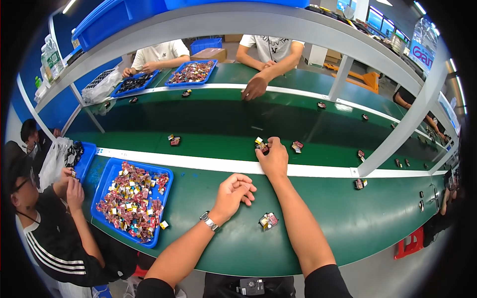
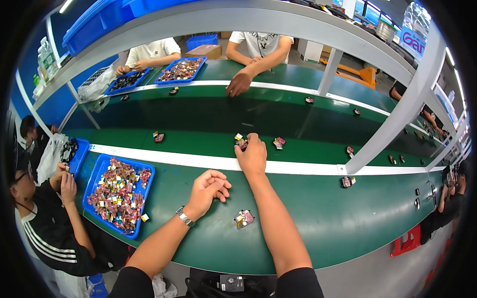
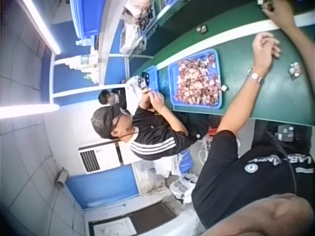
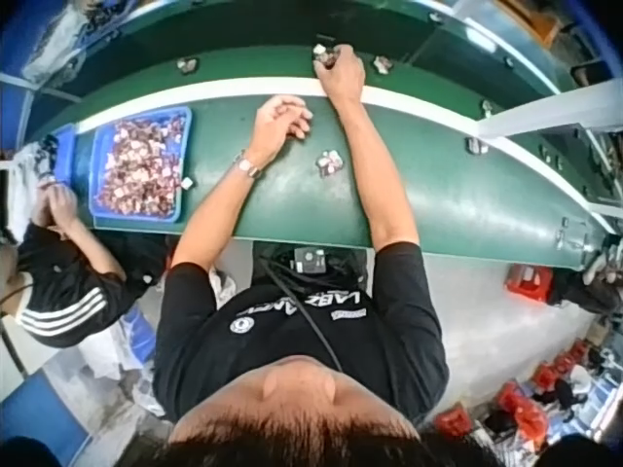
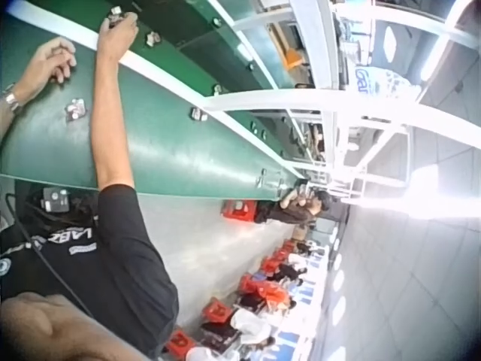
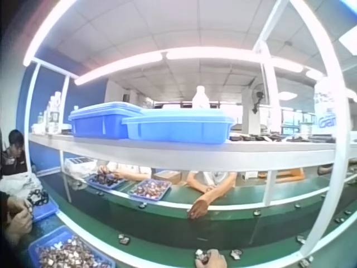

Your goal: The recorder is assembling small electrical components on a production line, picking up pieces and fitting them together.

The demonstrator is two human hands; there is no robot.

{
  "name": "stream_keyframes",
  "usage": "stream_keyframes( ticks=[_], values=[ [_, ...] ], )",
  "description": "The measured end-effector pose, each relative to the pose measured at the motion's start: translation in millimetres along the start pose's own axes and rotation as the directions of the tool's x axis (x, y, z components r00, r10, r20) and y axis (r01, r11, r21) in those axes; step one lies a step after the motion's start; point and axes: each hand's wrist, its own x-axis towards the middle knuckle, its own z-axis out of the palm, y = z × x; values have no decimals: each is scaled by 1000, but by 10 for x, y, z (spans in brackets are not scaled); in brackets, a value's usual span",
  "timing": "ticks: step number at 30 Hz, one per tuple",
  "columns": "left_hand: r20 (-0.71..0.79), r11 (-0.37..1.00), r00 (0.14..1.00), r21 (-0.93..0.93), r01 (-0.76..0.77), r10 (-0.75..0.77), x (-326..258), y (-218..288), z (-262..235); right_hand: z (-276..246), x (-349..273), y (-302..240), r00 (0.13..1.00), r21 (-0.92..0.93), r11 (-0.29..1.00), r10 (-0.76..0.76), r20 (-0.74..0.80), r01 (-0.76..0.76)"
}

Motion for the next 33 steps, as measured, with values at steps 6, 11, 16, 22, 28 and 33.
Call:
stream_keyframes(
  ticks=[6,11,16,22,28,33],
  values=[
    [36,984,983,-12,180,-180,-35,136,-143,-689,-667,-71,951,363,912,-264,163,191],
    [319,965,911,82,248,-261,-32,156,-163,-1157,-930,-211,828,418,883,-392,401,215],
    [399,959,880,-4,282,-257,-31,90,-186,-1218,-880,-358,791,382,844,-507,343,375],
    [277,955,945,-186,229,-173,-90,151,13,-1022,-939,-311,884,233,869,-462,70,436],
    [257,955,953,-202,218,-164,-92,149,-9,-943,-966,-341,918,219,898,-395,18,382],
    [264,966,947,-132,221,-181,-79,135,-16,-964,-984,-334,902,73,900,-432,4,430]
  ],
)
